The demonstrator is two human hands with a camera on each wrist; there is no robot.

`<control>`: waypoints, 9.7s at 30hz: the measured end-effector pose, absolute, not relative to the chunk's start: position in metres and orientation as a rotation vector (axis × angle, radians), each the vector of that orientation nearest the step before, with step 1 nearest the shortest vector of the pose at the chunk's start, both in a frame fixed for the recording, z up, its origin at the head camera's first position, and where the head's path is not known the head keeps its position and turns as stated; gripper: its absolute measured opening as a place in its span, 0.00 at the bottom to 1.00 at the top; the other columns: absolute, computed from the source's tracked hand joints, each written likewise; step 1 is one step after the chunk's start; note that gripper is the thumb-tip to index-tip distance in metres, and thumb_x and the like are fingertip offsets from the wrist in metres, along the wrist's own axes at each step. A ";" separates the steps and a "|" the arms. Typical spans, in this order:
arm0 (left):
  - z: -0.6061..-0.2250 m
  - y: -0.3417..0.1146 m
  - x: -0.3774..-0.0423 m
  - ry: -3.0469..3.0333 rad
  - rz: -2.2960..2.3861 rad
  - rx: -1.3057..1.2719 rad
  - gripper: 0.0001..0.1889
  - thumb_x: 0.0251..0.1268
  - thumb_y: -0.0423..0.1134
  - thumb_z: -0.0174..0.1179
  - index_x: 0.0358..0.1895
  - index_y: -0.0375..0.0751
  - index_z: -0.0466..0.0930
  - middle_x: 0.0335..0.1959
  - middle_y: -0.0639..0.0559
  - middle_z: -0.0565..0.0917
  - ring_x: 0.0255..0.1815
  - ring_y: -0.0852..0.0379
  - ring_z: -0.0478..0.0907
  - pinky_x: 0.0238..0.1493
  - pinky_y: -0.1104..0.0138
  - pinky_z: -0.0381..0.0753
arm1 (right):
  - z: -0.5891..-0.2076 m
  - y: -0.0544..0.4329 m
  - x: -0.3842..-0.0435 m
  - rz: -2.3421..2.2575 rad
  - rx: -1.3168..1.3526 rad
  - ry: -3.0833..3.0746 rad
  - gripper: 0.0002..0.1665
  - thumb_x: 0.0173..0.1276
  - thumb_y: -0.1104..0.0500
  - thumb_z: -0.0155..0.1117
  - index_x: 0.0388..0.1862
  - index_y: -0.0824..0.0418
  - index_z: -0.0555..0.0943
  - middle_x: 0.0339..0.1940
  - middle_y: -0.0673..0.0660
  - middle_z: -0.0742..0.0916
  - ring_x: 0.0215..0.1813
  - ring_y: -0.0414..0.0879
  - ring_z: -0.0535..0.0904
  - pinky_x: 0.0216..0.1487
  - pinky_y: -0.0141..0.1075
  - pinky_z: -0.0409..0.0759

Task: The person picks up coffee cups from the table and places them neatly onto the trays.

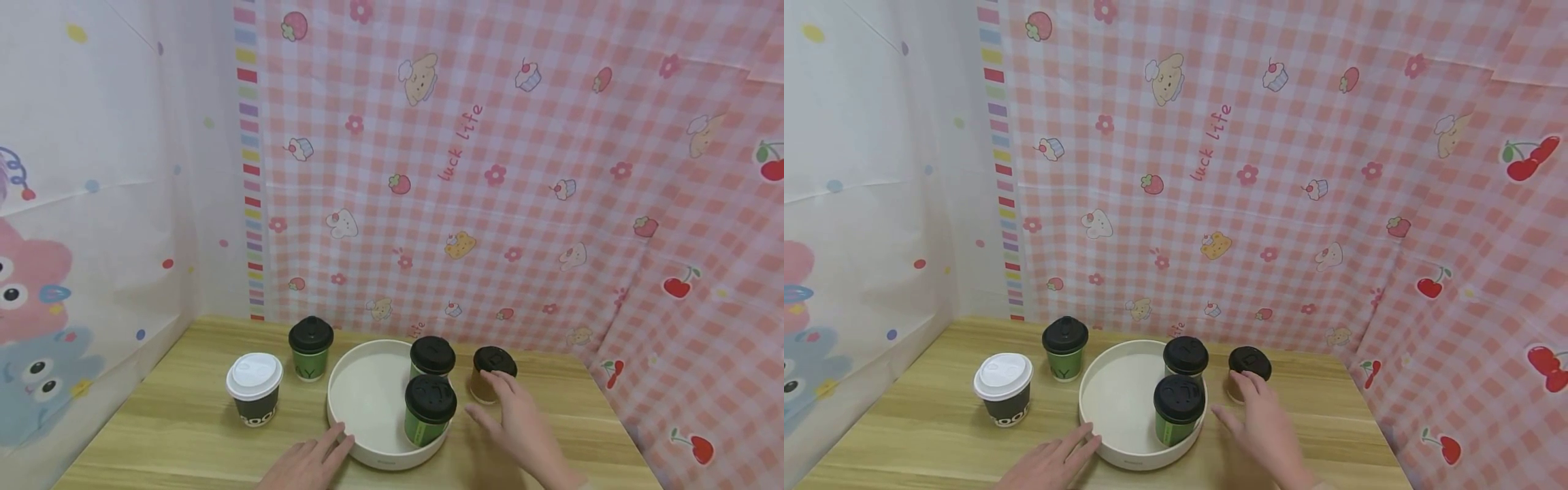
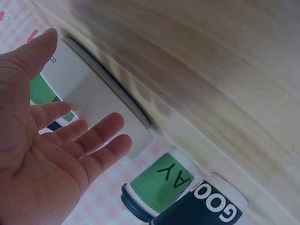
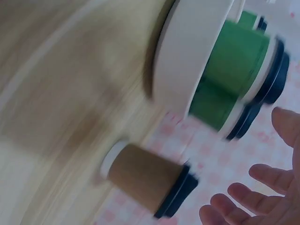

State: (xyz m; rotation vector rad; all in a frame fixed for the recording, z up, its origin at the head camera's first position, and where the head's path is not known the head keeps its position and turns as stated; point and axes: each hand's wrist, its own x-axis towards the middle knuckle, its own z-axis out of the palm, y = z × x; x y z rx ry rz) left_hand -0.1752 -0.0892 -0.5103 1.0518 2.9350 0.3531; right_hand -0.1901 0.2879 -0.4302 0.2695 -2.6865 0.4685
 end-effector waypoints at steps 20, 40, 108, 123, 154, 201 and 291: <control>-0.502 -0.078 -0.174 2.869 0.282 1.062 0.47 0.72 0.80 0.46 0.79 0.48 0.71 0.78 0.41 0.74 0.67 0.44 0.80 0.64 0.48 0.85 | -0.438 0.349 -0.254 0.512 0.069 -2.906 0.45 0.74 0.38 0.70 0.77 0.67 0.73 0.73 0.76 0.78 0.73 0.76 0.74 0.68 0.71 0.76; -0.522 -0.032 -0.164 3.233 -0.017 1.673 0.26 0.85 0.66 0.43 0.62 0.53 0.81 0.52 0.56 0.83 0.52 0.59 0.79 0.56 0.60 0.86 | -0.443 0.337 -0.273 0.520 0.088 -2.893 0.44 0.71 0.43 0.75 0.77 0.64 0.73 0.76 0.76 0.75 0.74 0.77 0.72 0.69 0.73 0.75; -0.522 -0.059 -0.171 3.155 -0.037 1.745 0.25 0.86 0.63 0.45 0.59 0.51 0.83 0.62 0.53 0.83 0.62 0.54 0.81 0.61 0.60 0.87 | -0.433 0.256 -0.193 0.591 0.491 -2.457 0.40 0.57 0.47 0.87 0.68 0.52 0.82 0.67 0.60 0.86 0.65 0.59 0.85 0.60 0.58 0.87; -0.522 -0.060 -0.171 3.106 -0.007 1.744 0.19 0.84 0.61 0.49 0.52 0.55 0.85 0.63 0.53 0.81 0.62 0.53 0.80 0.61 0.60 0.86 | -0.450 0.226 -0.203 0.568 0.474 -2.589 0.39 0.53 0.49 0.89 0.64 0.54 0.85 0.65 0.63 0.86 0.63 0.60 0.85 0.62 0.55 0.88; -0.522 -0.061 -0.170 3.080 -0.020 1.682 0.20 0.84 0.63 0.48 0.52 0.56 0.84 0.67 0.51 0.80 0.64 0.50 0.82 0.60 0.58 0.87 | -0.462 0.226 -0.204 0.571 0.393 -2.682 0.43 0.55 0.45 0.88 0.68 0.54 0.82 0.71 0.61 0.83 0.67 0.59 0.84 0.63 0.56 0.86; -0.534 -0.042 -0.166 3.167 -0.085 1.819 0.13 0.79 0.58 0.59 0.53 0.58 0.84 0.67 0.51 0.82 0.62 0.52 0.83 0.58 0.59 0.87 | -0.478 0.268 -0.183 0.651 0.203 -2.856 0.43 0.62 0.43 0.83 0.67 0.67 0.80 0.68 0.69 0.84 0.69 0.67 0.81 0.68 0.64 0.81; -0.423 -0.090 -0.201 3.446 1.217 0.893 0.38 0.46 0.47 0.85 0.60 0.35 0.79 0.61 0.41 0.83 0.61 0.44 0.83 0.59 0.48 0.88 | -0.494 0.286 -0.219 0.828 0.350 -2.959 0.51 0.64 0.33 0.76 0.78 0.58 0.75 0.75 0.65 0.82 0.77 0.76 0.71 0.74 0.85 0.53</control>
